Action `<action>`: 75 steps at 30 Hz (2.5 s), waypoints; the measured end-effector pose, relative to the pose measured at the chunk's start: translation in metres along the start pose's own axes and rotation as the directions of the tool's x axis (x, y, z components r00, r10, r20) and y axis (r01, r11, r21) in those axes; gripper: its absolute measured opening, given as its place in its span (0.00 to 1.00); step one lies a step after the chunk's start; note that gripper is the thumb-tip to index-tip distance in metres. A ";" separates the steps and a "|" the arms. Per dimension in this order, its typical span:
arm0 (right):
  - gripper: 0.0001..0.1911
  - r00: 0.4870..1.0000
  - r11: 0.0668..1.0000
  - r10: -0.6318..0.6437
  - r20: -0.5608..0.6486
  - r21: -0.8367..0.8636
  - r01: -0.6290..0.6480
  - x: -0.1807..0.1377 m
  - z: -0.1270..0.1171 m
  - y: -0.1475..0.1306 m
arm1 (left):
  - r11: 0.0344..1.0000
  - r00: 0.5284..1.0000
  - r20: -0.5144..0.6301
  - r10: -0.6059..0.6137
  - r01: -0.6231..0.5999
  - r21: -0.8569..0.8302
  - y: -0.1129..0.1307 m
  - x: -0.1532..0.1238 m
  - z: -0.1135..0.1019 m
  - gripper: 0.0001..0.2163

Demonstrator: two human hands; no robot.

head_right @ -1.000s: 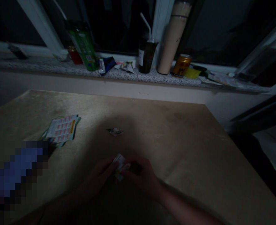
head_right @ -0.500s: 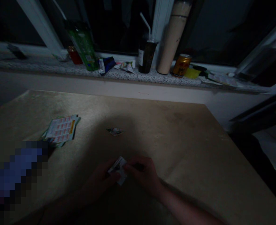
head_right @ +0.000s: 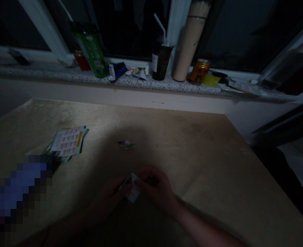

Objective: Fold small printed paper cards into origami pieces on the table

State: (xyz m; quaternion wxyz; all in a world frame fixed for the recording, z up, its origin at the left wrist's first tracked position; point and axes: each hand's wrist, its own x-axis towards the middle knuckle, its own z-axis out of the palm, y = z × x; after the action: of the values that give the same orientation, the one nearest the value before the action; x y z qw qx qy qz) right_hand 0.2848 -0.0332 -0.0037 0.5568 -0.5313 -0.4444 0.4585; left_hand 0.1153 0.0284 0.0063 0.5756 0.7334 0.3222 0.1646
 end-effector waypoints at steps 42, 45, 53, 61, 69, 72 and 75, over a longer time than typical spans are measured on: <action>0.13 0.993 0.993 0.085 0.086 -0.092 -0.077 0.002 -0.004 0.001 | 0.934 0.979 -0.145 0.140 -0.082 0.348 0.002 -0.003 0.001 0.15; 0.13 0.991 0.992 0.087 0.099 -0.102 -0.077 0.001 -0.003 0.001 | 0.928 0.971 -0.166 0.170 -0.101 0.359 0.001 -0.003 0.001 0.16; 0.13 0.992 0.989 0.073 0.101 -0.132 -0.059 0.000 -0.002 -0.002 | 0.931 0.974 -0.153 0.167 -0.105 0.350 0.005 -0.004 0.001 0.17; 0.13 0.994 0.986 0.083 0.065 -0.153 -0.072 0.000 -0.002 0.001 | 0.948 0.983 -0.159 0.086 -0.032 0.318 0.002 -0.002 0.003 0.16; 0.13 0.993 0.986 0.099 0.070 -0.138 -0.089 -0.001 -0.002 0.000 | 0.957 0.979 -0.177 0.101 -0.047 0.287 0.004 -0.005 0.001 0.17; 0.13 0.993 0.987 0.100 0.064 -0.133 -0.091 0.000 -0.001 0.002 | 0.962 0.984 -0.152 0.097 -0.053 0.268 0.003 -0.004 0.001 0.18; 0.13 0.994 0.987 0.101 0.029 -0.125 -0.097 0.001 -0.002 0.002 | 0.962 0.983 -0.149 0.110 -0.068 0.266 0.002 -0.003 0.001 0.19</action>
State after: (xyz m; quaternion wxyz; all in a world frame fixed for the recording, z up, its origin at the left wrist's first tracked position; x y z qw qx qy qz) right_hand 0.2866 -0.0325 -0.0054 0.4917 -0.5778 -0.4546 0.4666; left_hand 0.1141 0.0255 0.0083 0.4383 0.8005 0.3532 0.2058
